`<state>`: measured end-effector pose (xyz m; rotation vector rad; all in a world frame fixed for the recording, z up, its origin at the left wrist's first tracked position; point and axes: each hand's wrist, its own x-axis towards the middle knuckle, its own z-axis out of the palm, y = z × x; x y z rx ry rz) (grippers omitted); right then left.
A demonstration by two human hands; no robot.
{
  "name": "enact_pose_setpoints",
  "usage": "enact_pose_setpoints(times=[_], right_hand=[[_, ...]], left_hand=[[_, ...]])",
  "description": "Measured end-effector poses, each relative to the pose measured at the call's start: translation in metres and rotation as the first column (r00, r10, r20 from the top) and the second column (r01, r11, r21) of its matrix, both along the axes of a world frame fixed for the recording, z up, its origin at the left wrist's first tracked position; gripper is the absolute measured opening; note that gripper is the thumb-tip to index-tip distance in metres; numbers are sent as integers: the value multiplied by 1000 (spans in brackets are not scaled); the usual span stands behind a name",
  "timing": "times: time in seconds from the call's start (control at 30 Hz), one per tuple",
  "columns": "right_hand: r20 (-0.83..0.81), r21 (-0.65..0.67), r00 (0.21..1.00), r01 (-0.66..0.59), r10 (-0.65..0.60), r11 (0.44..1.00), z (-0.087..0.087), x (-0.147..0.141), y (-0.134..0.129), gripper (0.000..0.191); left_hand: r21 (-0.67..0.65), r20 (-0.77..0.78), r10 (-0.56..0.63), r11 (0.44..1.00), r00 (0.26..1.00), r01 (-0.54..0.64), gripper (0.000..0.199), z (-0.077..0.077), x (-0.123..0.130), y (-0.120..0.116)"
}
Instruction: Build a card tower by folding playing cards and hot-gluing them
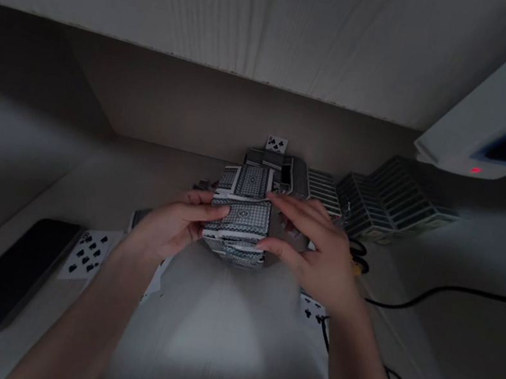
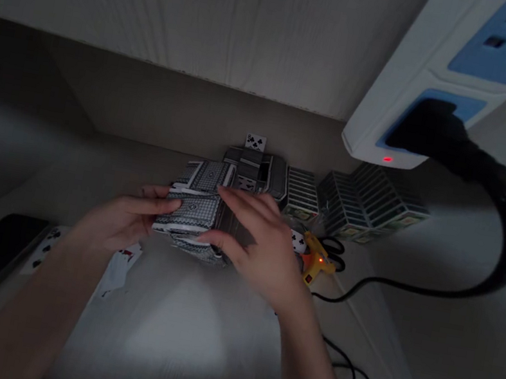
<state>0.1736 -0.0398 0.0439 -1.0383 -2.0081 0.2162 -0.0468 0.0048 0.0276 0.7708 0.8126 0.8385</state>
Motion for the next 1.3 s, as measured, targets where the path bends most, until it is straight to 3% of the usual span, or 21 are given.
enact_pose_setpoints(times=[0.13,0.27,0.4,0.5,0.57,0.63,0.77,1.0,1.13,1.3], right_hand=[[-20,88,1000,15,-14,996,-13,-3,-4,43],[-100,91,987,135,-125,987,-12,-9,-17,36],[-237,-45,941,236,-240,971,-6,-20,-31,27],[-367,-154,835,380,-410,912,-2,-27,-35,11],[-421,-242,771,411,-477,879,1,-27,-36,7],[-473,-380,713,365,-518,850,4,-23,-35,9],[-531,-624,634,156,-562,766,4,-11,-33,24],[-640,-722,483,-111,-598,683,-13,-7,-24,35],[-696,-699,437,-231,-570,677,-22,-9,-21,32],[-763,-628,331,-175,-555,759,-35,-24,-21,30]], left_hand=[[8,-25,-27,1000,999,27,32,0,0,0],[35,-51,-29,999,998,31,33,3,3,-4],[73,-97,-26,997,995,33,33,9,10,-13],[118,-116,-17,992,993,31,34,13,17,-21],[161,-112,-8,987,994,26,34,15,21,-26],[217,-112,5,976,994,19,32,15,24,-31],[343,-174,50,939,984,13,17,18,27,-43],[428,-354,113,902,928,53,15,21,24,-47],[403,-315,68,913,947,68,13,18,26,-43],[341,-224,124,939,967,-41,18,12,33,-43]])
